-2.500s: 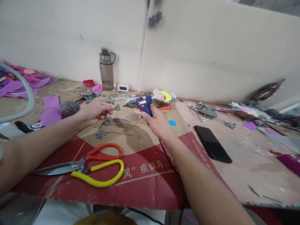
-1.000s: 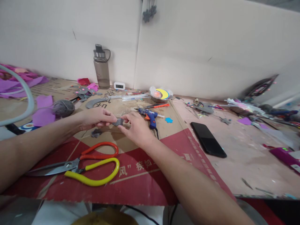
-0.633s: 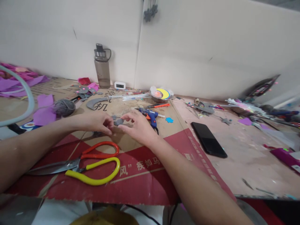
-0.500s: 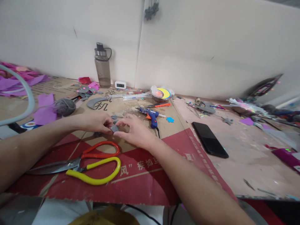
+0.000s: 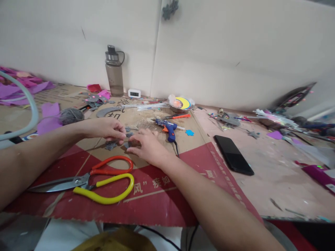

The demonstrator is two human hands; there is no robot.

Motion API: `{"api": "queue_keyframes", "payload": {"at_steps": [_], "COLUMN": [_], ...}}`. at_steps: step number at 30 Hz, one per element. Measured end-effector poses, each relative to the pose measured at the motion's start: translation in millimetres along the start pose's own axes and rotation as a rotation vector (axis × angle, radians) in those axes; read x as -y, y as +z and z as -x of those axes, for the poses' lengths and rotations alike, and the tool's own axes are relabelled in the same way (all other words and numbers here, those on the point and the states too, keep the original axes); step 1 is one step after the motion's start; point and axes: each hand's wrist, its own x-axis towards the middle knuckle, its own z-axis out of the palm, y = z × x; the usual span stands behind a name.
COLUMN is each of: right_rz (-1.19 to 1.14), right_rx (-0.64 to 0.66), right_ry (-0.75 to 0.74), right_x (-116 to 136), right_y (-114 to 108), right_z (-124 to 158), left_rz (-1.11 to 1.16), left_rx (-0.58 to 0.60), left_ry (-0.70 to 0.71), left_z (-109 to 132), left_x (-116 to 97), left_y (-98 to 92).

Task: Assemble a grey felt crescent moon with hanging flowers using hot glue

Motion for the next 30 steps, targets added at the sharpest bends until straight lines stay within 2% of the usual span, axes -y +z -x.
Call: {"api": "queue_keyframes", "payload": {"at_steps": [3,7,13,18,24,30], "right_rz": [0.011,-0.048,-0.118,-0.108,-0.268,-0.455], "right_rx": [0.013,0.007,-0.157,-0.067,-0.092,-0.004], "right_ry": [0.005,-0.01,0.033,0.018,0.079,0.115], "right_x": [1.8,0.2,-7.5,-7.2,-11.4,-12.4], "right_y": [1.0,-1.9,-0.6,2.9,-0.2,-2.0], "right_z": [-1.0,-1.7,-2.1,-4.3,-3.7,0.0], "left_rz": [-0.023,-0.073,-0.045,-0.084,-0.129,-0.195], "left_rx": [0.049,0.054,0.057,0.07,-0.002,0.002], "left_ry": [-0.017,-0.014,-0.046,-0.021,0.029,0.082], "left_z": [-1.2,-2.4,-1.7,-1.7,-1.4,-1.4], "left_x": [1.4,2.2,-1.9,-4.3,-2.2,-0.4], "left_y": [0.5,0.1,0.7,2.3,0.7,-3.2]}}
